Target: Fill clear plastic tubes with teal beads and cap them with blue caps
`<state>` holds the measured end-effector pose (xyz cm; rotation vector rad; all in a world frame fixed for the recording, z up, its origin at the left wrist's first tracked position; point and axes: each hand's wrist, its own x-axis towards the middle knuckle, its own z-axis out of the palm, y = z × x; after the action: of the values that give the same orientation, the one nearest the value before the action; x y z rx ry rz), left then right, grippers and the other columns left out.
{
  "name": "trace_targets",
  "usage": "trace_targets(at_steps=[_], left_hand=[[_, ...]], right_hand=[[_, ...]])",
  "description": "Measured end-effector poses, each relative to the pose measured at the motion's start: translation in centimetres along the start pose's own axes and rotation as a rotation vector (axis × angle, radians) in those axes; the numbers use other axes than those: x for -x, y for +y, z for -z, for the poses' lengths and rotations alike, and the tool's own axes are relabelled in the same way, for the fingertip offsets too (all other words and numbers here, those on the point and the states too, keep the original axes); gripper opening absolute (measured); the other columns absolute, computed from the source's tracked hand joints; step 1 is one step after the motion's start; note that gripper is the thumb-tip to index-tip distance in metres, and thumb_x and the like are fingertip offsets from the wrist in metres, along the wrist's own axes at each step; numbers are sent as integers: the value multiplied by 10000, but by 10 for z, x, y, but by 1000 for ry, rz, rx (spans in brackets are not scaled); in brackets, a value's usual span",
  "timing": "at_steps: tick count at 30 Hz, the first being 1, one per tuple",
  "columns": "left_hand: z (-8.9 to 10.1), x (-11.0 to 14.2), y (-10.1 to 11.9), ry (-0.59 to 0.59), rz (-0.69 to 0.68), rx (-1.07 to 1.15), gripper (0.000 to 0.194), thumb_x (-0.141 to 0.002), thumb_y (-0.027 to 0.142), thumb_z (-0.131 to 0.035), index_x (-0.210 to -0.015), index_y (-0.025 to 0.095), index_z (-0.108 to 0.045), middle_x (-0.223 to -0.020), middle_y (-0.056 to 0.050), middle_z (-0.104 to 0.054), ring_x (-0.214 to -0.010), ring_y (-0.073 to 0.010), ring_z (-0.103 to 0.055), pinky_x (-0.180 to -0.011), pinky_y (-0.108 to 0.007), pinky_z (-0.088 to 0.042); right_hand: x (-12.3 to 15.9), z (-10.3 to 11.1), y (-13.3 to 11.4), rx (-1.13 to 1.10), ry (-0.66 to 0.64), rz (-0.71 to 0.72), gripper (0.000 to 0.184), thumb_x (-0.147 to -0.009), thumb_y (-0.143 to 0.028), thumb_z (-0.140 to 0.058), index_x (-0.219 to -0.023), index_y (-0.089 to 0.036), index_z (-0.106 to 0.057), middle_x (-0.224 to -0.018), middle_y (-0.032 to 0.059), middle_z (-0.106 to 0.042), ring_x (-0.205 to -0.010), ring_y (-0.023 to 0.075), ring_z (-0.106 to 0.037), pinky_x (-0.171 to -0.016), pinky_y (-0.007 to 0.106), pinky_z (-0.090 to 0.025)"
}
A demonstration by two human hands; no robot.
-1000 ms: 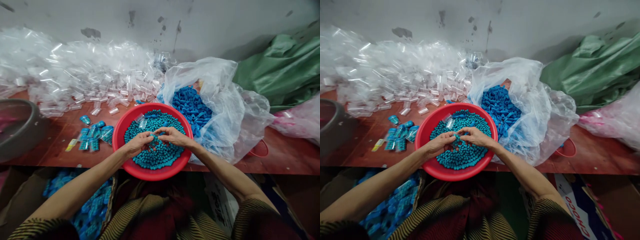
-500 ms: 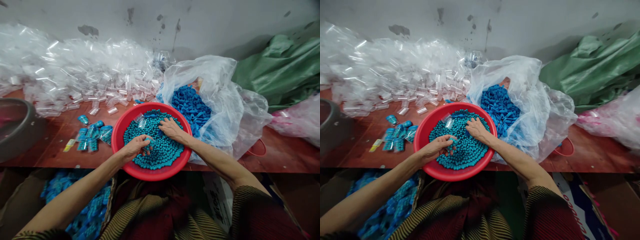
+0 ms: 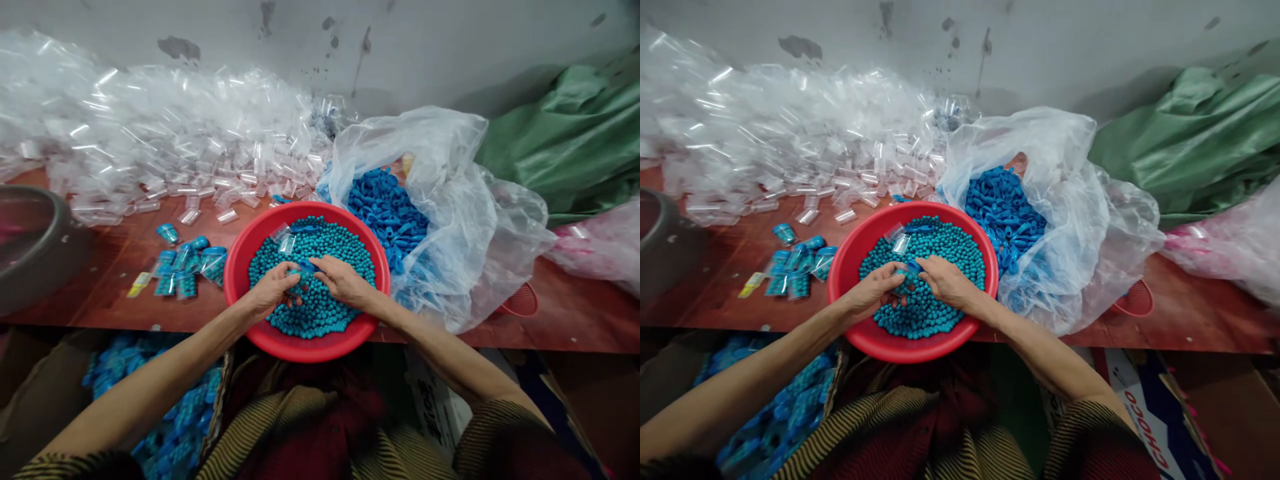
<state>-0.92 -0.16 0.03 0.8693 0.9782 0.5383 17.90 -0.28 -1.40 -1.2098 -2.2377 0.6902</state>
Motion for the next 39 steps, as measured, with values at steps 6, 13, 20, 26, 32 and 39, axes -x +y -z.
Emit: trace_targets(at_steps=[6, 13, 20, 26, 32, 39], left_hand=[[-2, 2, 1, -88, -31, 0, 481, -684, 445, -712, -986, 180, -448, -754, -5, -633, -493, -104, -598, -400, -175, -402], [-7, 4, -1, -11, -99, -13, 579, -690, 443, -707, -1118, 170, -428, -712, 13, -610, -482, -98, -570, -405, -183, -384], [-11, 8, 0, 70, -173, -63, 598, -695, 448, -686, -1160, 165, -438, -631, 51, -548, -439, -76, -505, -384, -179, -336], [-16, 6, -3, 152, -216, -42, 475, -724, 424, -657, -1080, 177, -461, -538, 79, -488, -381, -55, -428, -363, -170, -273], [-15, 6, -2, 113, -235, -103, 564, -733, 406, -652, -1196, 190, -415, -622, 60, -544, -398, -60, -476, -358, -172, -299], [-13, 8, -2, 97, -222, -94, 579, -737, 421, -658, -1213, 181, -432, -638, 52, -536, -434, -59, -496, -370, -167, -303]], right_hand=[[1, -3, -2, -617, 79, -286, 239, -851, -221, -498, -1060, -193, -611, -793, 7, -685, -682, 135, -640, -626, 263, -503], [7, -4, -6, -505, 200, -239, 204, -822, -211, -559, -960, -217, -709, -887, 10, -729, -818, 155, -658, -794, 293, -490], [6, -8, -17, -424, 306, -159, 171, -806, -162, -572, -890, -180, -720, -867, 44, -733, -789, 153, -664, -755, 266, -498], [6, -15, -19, -360, 340, -125, 183, -818, -172, -547, -882, -217, -713, -896, 32, -725, -844, 162, -653, -793, 288, -494], [8, -14, -18, -572, 268, -321, 247, -817, -212, -538, -1025, -203, -670, -777, 13, -706, -696, 147, -644, -689, 286, -507], [8, -3, -19, -594, 279, -289, 164, -785, -227, -573, -882, -210, -705, -814, 1, -701, -768, 142, -625, -756, 284, -481]])
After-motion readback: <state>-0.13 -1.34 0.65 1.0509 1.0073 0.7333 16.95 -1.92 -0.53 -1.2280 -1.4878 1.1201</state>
